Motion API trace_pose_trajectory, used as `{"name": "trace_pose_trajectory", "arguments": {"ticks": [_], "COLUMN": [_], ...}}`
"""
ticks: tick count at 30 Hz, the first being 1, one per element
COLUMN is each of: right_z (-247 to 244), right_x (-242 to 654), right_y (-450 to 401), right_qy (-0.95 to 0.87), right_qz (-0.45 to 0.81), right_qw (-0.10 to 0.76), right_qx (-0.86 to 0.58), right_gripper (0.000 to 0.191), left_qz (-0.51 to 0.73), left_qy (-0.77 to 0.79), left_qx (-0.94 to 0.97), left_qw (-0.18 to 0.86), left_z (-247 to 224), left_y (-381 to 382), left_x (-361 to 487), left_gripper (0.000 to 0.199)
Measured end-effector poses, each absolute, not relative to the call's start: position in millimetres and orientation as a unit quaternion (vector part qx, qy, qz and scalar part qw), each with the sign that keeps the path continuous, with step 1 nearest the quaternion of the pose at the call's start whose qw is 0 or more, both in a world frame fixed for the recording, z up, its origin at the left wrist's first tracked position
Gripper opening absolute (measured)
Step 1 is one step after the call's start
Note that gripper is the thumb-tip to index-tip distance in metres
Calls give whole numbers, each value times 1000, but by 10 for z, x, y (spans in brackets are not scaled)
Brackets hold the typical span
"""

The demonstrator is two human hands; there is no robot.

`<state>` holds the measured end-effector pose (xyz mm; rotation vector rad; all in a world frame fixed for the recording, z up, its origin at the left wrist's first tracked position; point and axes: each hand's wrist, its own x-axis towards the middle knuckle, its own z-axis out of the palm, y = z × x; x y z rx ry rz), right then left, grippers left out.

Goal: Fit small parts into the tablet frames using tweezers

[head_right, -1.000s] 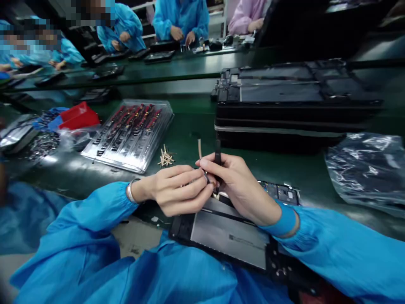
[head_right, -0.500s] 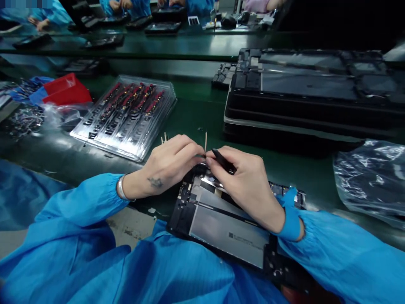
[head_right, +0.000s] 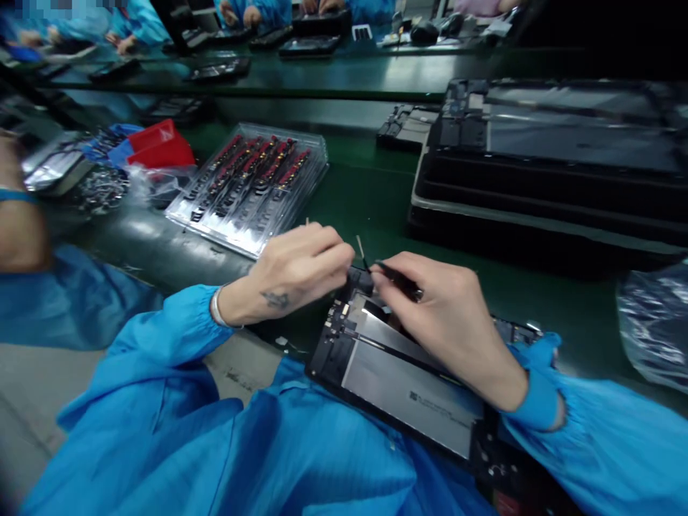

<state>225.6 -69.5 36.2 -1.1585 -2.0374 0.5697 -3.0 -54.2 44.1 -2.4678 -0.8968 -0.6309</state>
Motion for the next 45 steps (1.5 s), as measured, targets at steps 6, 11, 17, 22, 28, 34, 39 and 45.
{"name": "trace_pose_trajectory", "arguments": {"ticks": [6, 11, 17, 22, 28, 34, 39, 45], "right_z": [474, 458, 400, 355, 456, 538, 583, 577], "right_x": [2301, 2314, 2234, 2201, 2335, 2330, 2326, 2340], "right_y": [-598, -586, -671, -687, -591, -592, -611, -655], "right_qy": [-708, -686, -595, -572, -647, -652, -604, -600], "right_qz": [296, 330, 435, 473, 328, 301, 372, 382], "right_qw": [369, 371, 449, 473, 517, 537, 552, 558], "right_qx": [-525, -532, -506, -474, -455, -443, -438, -427], "right_gripper": [24, 32, 29, 32, 30, 6, 15, 19], "left_qz": [-21, 112, -194, -359, -242, -105, -289, -334], "left_qy": [-510, -488, -433, -315, -305, -255, -244, -208], "left_qx": [-840, -853, -879, -708, -791, -905, -921, -883], "left_qw": [185, 146, -48, -520, -473, -325, -97, 257], "left_z": [508, 523, 535, 535, 881, 1022, 959, 878], "left_y": [-468, -449, -425, -316, -124, -79, -202, -312], "left_x": [-471, -553, -263, 239, 342, 315, 333, 446], "left_gripper": [19, 30, 27, 32, 29, 23, 34, 18]}}
